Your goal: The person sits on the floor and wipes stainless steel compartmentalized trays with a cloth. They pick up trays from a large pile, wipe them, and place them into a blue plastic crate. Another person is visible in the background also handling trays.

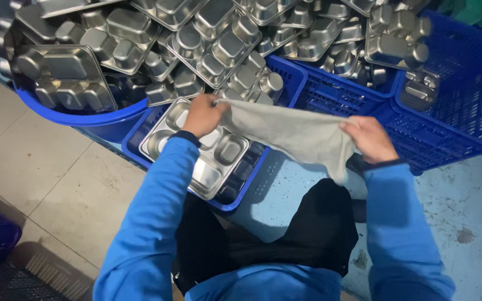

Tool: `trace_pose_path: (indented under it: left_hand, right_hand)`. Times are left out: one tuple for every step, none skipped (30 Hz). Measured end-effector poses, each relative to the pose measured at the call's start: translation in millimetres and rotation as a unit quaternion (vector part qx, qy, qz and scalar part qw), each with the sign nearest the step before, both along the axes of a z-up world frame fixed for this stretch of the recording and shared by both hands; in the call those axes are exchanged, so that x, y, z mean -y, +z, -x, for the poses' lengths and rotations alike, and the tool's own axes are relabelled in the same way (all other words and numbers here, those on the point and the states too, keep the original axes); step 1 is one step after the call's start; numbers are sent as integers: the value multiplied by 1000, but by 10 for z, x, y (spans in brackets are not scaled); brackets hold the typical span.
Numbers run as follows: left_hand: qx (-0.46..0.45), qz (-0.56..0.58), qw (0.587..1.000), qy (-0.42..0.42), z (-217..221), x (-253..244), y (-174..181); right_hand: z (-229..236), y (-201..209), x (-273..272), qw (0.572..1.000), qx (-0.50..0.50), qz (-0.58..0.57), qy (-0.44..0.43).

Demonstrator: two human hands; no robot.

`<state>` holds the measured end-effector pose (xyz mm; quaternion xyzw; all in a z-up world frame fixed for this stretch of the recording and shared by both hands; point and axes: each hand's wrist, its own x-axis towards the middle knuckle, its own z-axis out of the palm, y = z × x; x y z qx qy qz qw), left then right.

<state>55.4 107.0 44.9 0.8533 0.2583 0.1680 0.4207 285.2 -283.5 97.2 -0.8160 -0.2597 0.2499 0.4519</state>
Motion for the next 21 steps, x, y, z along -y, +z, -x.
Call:
trace_pose_path:
  left_hand:
    - [38, 18, 999, 33, -99, 117, -156]
    - [75, 36, 994, 66, -194, 232, -296]
    - [65, 134, 986, 69, -238, 366, -413]
    - [55, 231, 969, 71, -296, 576, -506]
    - [92, 309, 946, 41, -392, 791, -547]
    - [128, 383, 915, 11, -463, 984, -538]
    - [119, 440, 890, 1, -493, 1172, -488]
    - [110, 496, 862, -10, -494, 1361, -415]
    - [164, 413, 896, -21, -489, 1464, -325]
    - [215, 325, 920, -32, -486, 1532, -238]
    - [264, 234, 935, -41, -468, 1594, -169]
    - [239, 202, 946, -85, -439, 1664, -122]
    - [211, 170, 954, -128, -397, 1747, -102]
    - [183, 137, 958, -171, -375, 1783, -102]
    - [181, 133, 957, -186, -397, 1739, -116]
    - [179, 129, 955, -200, -431, 1665, -160]
    - [178, 124, 953, -214, -482, 1567, -237]
    - [172, 153, 965, -127, -552, 1443, -342]
    - [164, 179, 969, -39, -628, 1276, -469]
    - [176, 183, 967, 23, -718, 1037, -606]
    - [188, 185, 961, 85, -818, 732, -738]
  right_hand:
    - [-26, -150, -45, 994, -75, -69, -41]
    - [-12, -303, -127, 976, -148, -137, -82]
    - [8, -416, -248, 947, -219, -203, -121]
    - [40, -493, -381, 936, -257, -193, -145]
    - [102, -553, -500, 923, -294, -182, -170]
    - [246, -629, -624, 922, -300, -224, -103]
    - [394, -668, -737, 915, -303, -266, -36]
    - [534, -666, -793, 919, -283, -276, -4]
    - [703, -667, -836, 921, -265, -285, 28]
    - [814, -656, -893, 922, -246, -294, 60]
    - [850, -652, -957, 896, -286, -340, 7]
    - [849, -683, -1010, 867, -320, -380, -31]
    - [837, -768, -1040, 859, -331, -388, -50]
    - [823, -901, -1028, 874, -320, -360, -63]
    - [770, -1063, -1015, 891, -301, -330, -81]
    - [712, -1262, -1022, 909, -277, -296, -100]
    - [640, -1477, -1047, 946, -179, -239, -130]
    - [578, -1690, -1082, 975, -58, -143, -162]
    - [541, -1889, -1138, 981, 68, -19, -180]
    - [546, -2059, -1224, 977, 139, 57, -151]
    - [616, -2195, -1368, 968, 205, 106, -101]
